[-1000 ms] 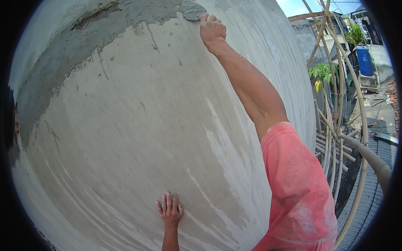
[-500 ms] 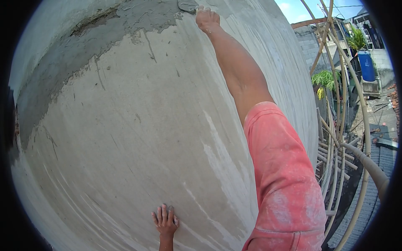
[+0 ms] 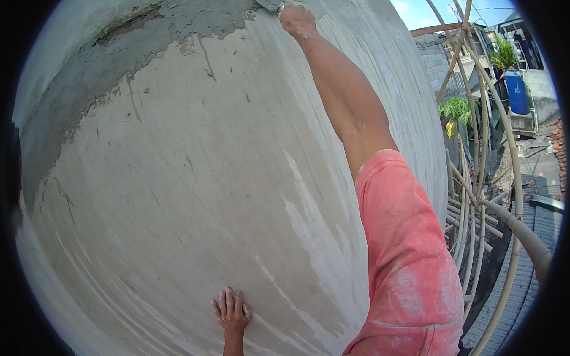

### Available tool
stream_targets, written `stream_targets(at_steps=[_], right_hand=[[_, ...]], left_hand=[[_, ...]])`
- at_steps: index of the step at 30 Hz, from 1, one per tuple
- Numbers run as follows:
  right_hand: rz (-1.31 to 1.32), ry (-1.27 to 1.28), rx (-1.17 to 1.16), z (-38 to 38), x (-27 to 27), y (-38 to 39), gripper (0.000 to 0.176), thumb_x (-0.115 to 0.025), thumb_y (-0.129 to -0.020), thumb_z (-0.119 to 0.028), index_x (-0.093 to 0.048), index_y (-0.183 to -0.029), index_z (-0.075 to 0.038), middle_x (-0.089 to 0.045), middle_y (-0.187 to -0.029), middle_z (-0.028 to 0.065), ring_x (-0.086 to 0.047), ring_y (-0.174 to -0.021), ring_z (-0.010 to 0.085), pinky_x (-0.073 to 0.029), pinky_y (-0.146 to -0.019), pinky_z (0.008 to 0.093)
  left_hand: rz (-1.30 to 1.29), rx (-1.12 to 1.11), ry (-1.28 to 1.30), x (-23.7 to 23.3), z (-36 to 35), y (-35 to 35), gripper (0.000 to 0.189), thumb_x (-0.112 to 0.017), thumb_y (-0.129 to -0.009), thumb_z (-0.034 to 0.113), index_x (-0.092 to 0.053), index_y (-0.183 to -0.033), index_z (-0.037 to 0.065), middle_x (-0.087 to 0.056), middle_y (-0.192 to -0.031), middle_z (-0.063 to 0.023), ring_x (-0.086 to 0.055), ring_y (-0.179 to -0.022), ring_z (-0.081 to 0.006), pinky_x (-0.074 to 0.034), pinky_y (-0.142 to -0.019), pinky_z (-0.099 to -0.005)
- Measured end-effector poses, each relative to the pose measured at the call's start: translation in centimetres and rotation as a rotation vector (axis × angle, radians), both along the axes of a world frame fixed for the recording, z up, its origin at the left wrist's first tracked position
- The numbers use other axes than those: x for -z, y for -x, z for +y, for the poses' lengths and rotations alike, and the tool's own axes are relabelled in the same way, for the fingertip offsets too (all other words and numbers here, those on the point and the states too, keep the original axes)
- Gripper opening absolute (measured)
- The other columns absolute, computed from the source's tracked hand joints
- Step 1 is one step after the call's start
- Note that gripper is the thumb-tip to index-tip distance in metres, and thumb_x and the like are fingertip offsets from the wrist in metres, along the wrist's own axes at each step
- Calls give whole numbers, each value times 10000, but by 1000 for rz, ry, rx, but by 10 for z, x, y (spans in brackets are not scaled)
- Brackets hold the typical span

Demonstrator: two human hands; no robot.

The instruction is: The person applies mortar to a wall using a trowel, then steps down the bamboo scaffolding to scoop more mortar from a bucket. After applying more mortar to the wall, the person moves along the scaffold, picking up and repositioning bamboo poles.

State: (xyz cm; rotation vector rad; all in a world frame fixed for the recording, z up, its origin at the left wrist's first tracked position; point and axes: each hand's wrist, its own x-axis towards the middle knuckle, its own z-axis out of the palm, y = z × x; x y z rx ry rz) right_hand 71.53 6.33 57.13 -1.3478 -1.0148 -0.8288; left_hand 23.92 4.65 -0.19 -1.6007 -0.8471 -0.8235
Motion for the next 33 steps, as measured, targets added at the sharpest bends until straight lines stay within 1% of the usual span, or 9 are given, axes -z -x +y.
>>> stream_targets(at_steps=[6, 10, 12, 16, 24, 28, 31, 32, 33], right_hand=[[-284, -94, 8, -10, 12, 44, 376, -480, -854, -347, -530, -1120, -87, -598, -1045, 189, -553, -997, 356, -443, -833, 442], [-266, -165, -10, -9, 22, 30, 357, -472, -854, -327, -528, -1116, -91, -597, -1039, 190, -558, -984, 356, -445, -821, 452], [-45, -115, 48, -8, 25, 11, 341, -467, -852, -307, -516, -1117, -99, -595, -1037, 189, -560, -977, 358, -448, -807, 461], [-10, 5, 82, -3, 26, -9, 329, -461, -849, -294, -505, -1120, -112, -597, -1029, 189, -561, -967, 364, -448, -799, 466], [-305, -80, 25, -27, 69, 22, 345, -476, -843, -289, -498, -1114, -78, -598, -1007, 183, -577, -924, 354, -461, -774, 448], [-3, -68, 1, -14, 44, -16, 340, -499, -835, -299, -515, -1094, -80, -597, -1020, 177, -580, -927, 331, -465, -762, 438], [103, 51, -193, -22, 46, -17, 264, -503, -874, -265, -541, -1046, -69, -613, -774, 127, -572, -522, 214, -463, -465, 340], [100, 53, -188, -28, 48, -8, 264, -503, -874, -265, -541, -1046, -69, -613, -774, 127, -572, -522, 214, -463, -465, 340], [43, 63, -199, -31, 52, 2, 292, -513, -853, -293, -542, -1040, -70, -613, -865, 160, -576, -712, 284, -463, -613, 392]], left_hand=[[-2, 9, 2, -1, -1, -2, 322, -417, -798, 247, -645, -995, 134, -490, -1263, -119, -370, -1244, -289, -191, -1056, -520], [-2, 14, 3, -1, 0, 1, 315, -423, -798, 248, -643, -992, 134, -490, -1263, -119, -362, -1249, -288, -191, -1056, -520], [-2, 14, 12, 0, -1, 1, 313, -425, -800, 250, -641, -994, 136, -485, -1269, -119, -361, -1251, -288, -191, -1056, -520], [-10, 23, 14, -2, 0, 0, 308, -429, -797, 248, -639, -993, 135, -478, -1277, -118, -359, -1253, -288, -190, -1057, -519], [-5, 21, -1, -2, -1, -1, 313, -439, -785, 232, -628, -1015, 135, -476, -1280, -117, -354, -1255, -294, -191, -1055, -522], [-10, 16, 10, -3, -2, -1, 312, -439, -784, 228, -626, -1015, 132, -474, -1282, -116, -355, -1255, -292, -190, -1056, -521], [-19, 27, 16, -2, -2, -4, 311, -430, -794, 229, -626, -1016, 132, -464, -1292, -114, -355, -1254, -289, -189, -1058, -520], [-20, 31, 4, -4, -1, -5, 312, -427, -799, 228, -623, -1023, 134, -459, -1297, -113, -354, -1255, -287, -189, -1058, -518], [-15, 31, -3, -4, -4, -4, 314, -424, -804, 227, -620, -1031, 136, -453, -1301, -112, -353, -1256, -286, -189, -1059, -517]])
